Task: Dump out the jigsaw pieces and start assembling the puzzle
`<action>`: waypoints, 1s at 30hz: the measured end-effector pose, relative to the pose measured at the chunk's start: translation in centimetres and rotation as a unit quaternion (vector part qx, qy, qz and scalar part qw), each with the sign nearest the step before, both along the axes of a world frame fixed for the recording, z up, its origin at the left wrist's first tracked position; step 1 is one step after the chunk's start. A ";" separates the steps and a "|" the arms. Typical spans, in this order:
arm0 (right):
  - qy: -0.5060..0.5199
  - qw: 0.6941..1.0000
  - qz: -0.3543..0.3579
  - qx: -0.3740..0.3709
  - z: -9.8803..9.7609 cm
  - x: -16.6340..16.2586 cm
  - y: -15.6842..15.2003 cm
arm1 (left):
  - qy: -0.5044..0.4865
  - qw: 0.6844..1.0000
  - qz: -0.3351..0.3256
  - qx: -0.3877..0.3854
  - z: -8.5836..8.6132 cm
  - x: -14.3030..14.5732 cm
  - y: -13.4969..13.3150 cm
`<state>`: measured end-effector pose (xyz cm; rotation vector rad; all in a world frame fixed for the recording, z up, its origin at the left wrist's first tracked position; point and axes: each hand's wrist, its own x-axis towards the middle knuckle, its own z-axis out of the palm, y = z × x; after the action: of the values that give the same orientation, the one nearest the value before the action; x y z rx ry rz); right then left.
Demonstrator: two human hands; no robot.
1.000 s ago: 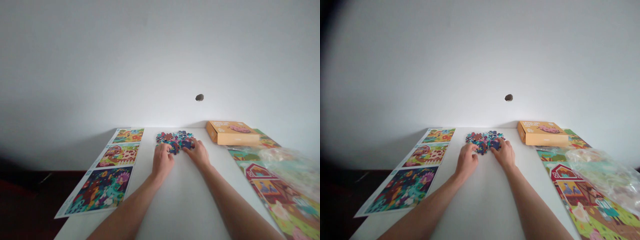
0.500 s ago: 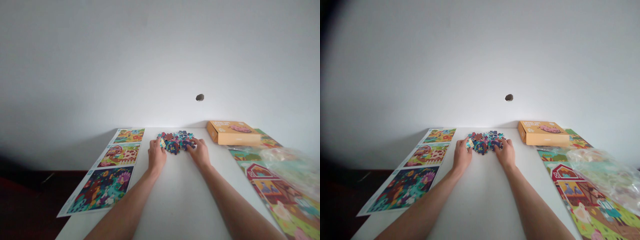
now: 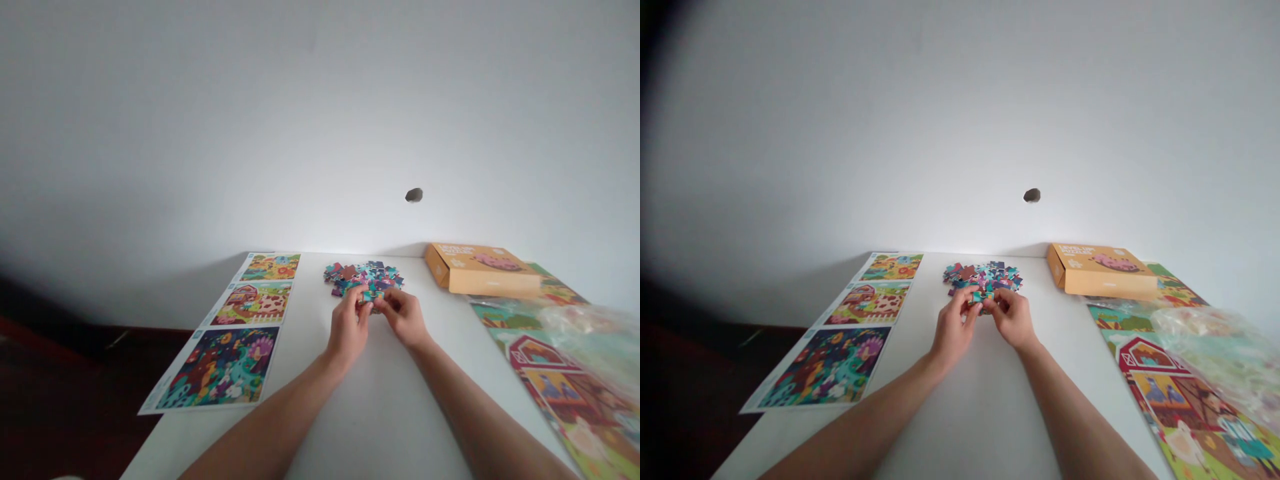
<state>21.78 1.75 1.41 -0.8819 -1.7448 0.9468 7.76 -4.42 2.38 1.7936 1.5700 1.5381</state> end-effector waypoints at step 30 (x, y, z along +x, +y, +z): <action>-0.106 0.994 -0.020 -0.020 1.2 3.9 1.5 | 0.212 0.961 -0.123 -0.128 0.2 0.3 -1.0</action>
<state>25.66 3.27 2.62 -1.0719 -1.8840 0.8918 8.04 -5.38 2.58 2.1578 1.5575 0.8328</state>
